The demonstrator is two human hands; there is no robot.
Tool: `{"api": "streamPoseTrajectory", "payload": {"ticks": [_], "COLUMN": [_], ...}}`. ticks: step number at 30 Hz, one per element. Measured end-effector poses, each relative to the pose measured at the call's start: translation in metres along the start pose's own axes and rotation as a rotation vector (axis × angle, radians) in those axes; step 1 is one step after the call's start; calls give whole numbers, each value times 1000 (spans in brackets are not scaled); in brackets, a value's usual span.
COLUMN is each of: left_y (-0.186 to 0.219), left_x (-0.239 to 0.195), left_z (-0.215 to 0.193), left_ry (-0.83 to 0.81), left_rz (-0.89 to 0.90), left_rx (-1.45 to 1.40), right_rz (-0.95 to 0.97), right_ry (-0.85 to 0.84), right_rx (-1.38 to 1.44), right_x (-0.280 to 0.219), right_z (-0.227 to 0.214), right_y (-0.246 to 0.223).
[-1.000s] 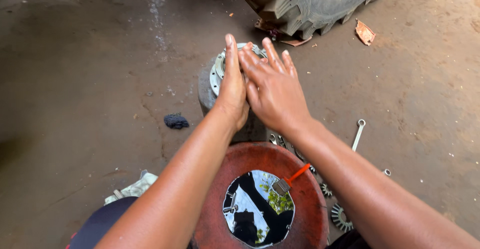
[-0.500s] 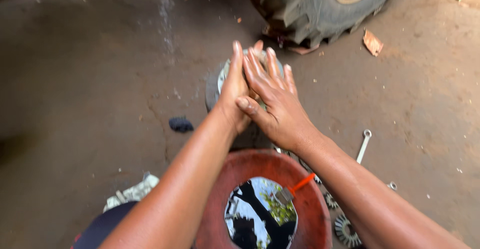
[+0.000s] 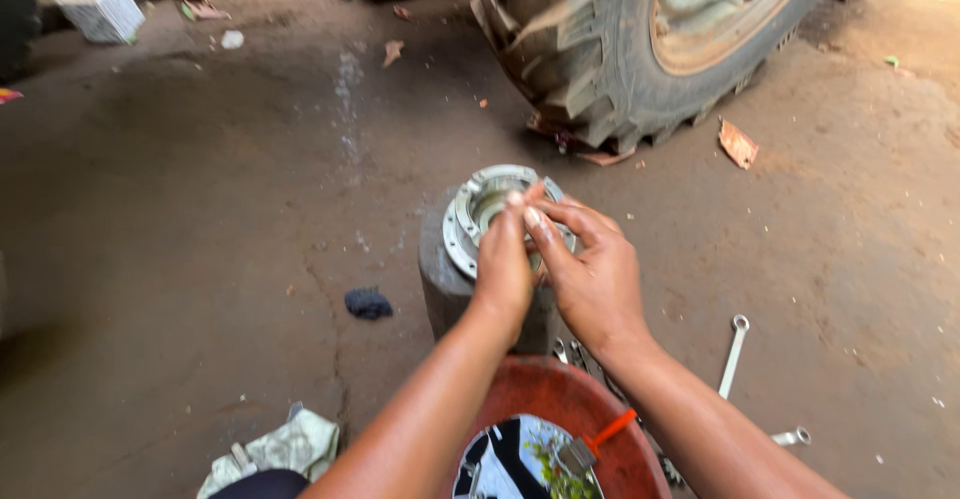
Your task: The person is assembling a mechanical part by hand, repeatedly inserting and adjusting a brass-colored ring into a cylindrical metal housing. The person dips the ring into a container of dark liquid and continues to fit it into the housing.
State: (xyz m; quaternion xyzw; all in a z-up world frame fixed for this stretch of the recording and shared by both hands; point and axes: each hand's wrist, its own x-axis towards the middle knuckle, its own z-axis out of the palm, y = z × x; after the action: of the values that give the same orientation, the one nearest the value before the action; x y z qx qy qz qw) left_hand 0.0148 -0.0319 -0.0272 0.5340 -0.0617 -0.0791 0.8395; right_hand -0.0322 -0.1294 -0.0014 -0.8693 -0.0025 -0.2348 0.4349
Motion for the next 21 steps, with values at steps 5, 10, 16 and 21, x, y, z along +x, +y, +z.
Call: {"api": "streamPoseTrajectory", "payload": {"ticks": [5, 10, 16, 21], "left_y": [-5, -7, 1, 24], "left_x": [-6, -7, -11, -4], "left_z": [-4, -1, 6, 2], "left_ry": [-4, 7, -64, -74], "left_rz": [223, -13, -192, -288], "left_rx": [226, 311, -22, -4], "right_rz": [361, 264, 61, -194], "right_ry": [-168, -132, 83, 125], "right_rx": [601, 642, 275, 136], "right_x": [10, 16, 10, 18], "right_z": [-6, -1, -3, -3], "right_y": [2, 14, 12, 8]}}
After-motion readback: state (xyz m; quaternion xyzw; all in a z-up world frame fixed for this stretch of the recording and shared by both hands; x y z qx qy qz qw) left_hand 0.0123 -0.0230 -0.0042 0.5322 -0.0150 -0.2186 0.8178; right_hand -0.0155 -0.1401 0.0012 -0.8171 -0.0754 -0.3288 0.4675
